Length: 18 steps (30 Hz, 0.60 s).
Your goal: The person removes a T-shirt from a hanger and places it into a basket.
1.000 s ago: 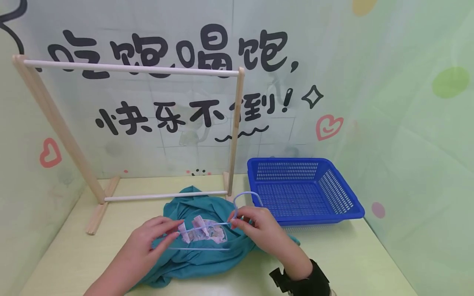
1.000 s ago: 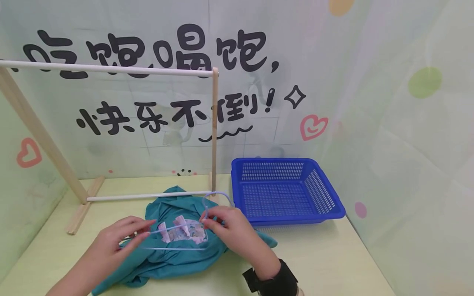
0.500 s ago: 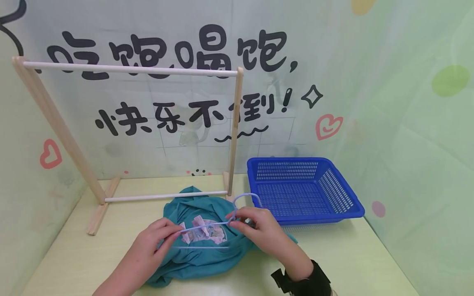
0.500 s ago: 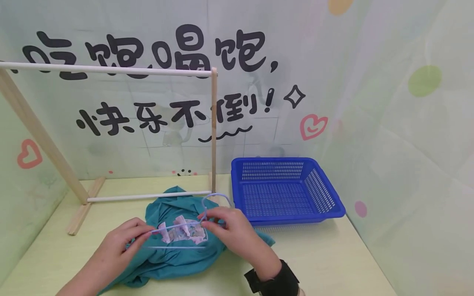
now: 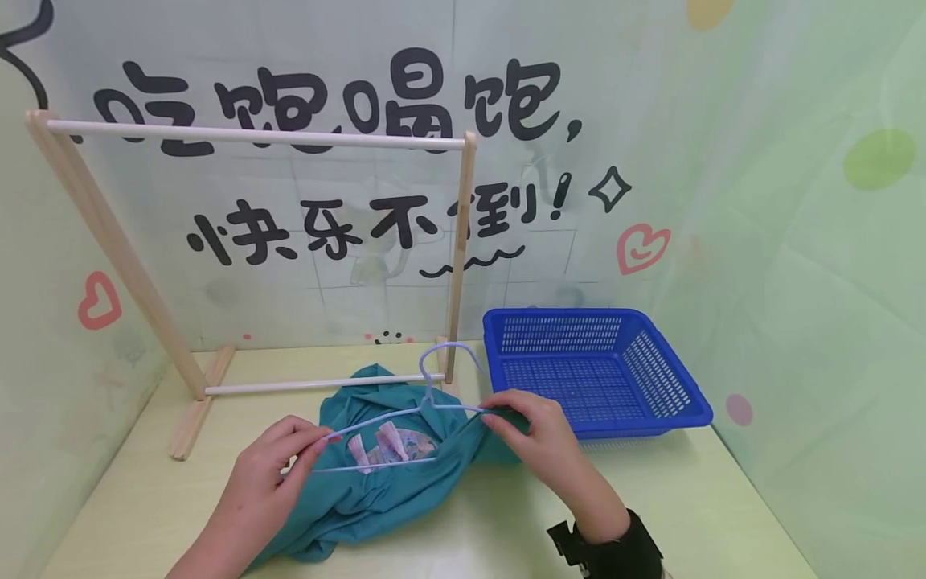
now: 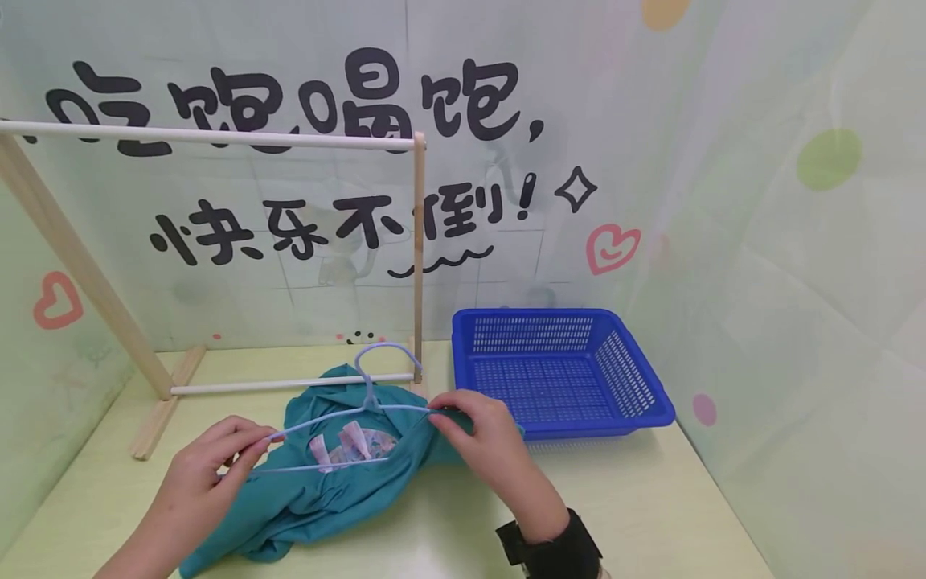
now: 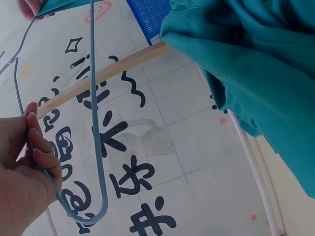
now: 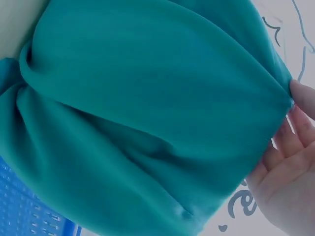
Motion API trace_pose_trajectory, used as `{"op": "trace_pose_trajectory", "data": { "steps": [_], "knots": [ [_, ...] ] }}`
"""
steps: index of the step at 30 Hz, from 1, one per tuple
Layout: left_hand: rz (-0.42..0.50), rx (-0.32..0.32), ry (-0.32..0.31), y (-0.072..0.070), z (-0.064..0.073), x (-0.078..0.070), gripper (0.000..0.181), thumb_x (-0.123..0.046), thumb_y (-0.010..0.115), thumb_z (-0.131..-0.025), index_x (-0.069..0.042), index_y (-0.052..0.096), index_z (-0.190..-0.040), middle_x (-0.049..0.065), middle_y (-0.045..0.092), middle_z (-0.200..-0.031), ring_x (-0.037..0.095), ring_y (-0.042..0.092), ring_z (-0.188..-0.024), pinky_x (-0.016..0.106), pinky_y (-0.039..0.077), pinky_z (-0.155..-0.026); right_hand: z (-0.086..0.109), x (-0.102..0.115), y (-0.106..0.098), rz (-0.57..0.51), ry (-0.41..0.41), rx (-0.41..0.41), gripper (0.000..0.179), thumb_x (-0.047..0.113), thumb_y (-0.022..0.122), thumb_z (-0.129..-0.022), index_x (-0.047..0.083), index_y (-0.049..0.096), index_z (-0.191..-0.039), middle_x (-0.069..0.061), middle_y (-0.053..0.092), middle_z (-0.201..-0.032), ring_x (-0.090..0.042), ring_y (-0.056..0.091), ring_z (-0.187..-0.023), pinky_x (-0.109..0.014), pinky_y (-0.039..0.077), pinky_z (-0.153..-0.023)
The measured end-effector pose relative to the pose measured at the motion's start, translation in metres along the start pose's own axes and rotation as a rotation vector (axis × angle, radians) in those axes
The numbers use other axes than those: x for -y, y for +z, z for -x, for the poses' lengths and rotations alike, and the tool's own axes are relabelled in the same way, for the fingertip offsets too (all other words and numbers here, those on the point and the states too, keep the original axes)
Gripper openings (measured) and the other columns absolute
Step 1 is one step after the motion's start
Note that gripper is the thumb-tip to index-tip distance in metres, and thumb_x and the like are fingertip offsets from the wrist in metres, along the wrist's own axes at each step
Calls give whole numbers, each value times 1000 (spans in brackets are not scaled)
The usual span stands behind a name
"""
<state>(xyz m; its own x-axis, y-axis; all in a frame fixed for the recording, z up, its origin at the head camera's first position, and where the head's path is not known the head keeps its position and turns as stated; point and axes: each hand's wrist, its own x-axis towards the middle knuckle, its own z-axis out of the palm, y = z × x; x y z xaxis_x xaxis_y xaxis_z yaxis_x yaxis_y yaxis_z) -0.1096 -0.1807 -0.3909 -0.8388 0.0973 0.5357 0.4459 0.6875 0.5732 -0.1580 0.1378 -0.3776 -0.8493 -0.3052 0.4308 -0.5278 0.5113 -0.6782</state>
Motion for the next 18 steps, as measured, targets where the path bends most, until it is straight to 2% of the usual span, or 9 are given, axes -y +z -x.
{"op": "trace_pose_trajectory", "data": {
  "steps": [9,14,18],
  "knots": [
    [-37,9,-70,-3,1,0,17,-2,67,-85,-12,73,-98,-12,55,-88,0,44,-74,17,47,-51,1,-6,3,-72,-90,-68,13,11,69,-86,13,71,-99,3,71,-95,-9,65,-89,-25,54,-76],
    [-25,-28,-56,-5,1,0,18,-2,67,-84,-12,73,-98,-11,56,-88,-1,44,-73,15,46,-50,2,-7,2,-94,-121,-89,12,9,69,-85,12,72,-96,1,72,-92,-9,65,-84,-24,54,-72],
    [-13,-69,-34,-9,0,2,20,2,68,-83,-11,73,-97,-10,58,-88,-3,45,-73,12,44,-50,2,-9,0,-105,-99,-93,12,8,69,-85,10,72,-96,-3,72,-91,-8,65,-82,-23,54,-70]
  ]
}}
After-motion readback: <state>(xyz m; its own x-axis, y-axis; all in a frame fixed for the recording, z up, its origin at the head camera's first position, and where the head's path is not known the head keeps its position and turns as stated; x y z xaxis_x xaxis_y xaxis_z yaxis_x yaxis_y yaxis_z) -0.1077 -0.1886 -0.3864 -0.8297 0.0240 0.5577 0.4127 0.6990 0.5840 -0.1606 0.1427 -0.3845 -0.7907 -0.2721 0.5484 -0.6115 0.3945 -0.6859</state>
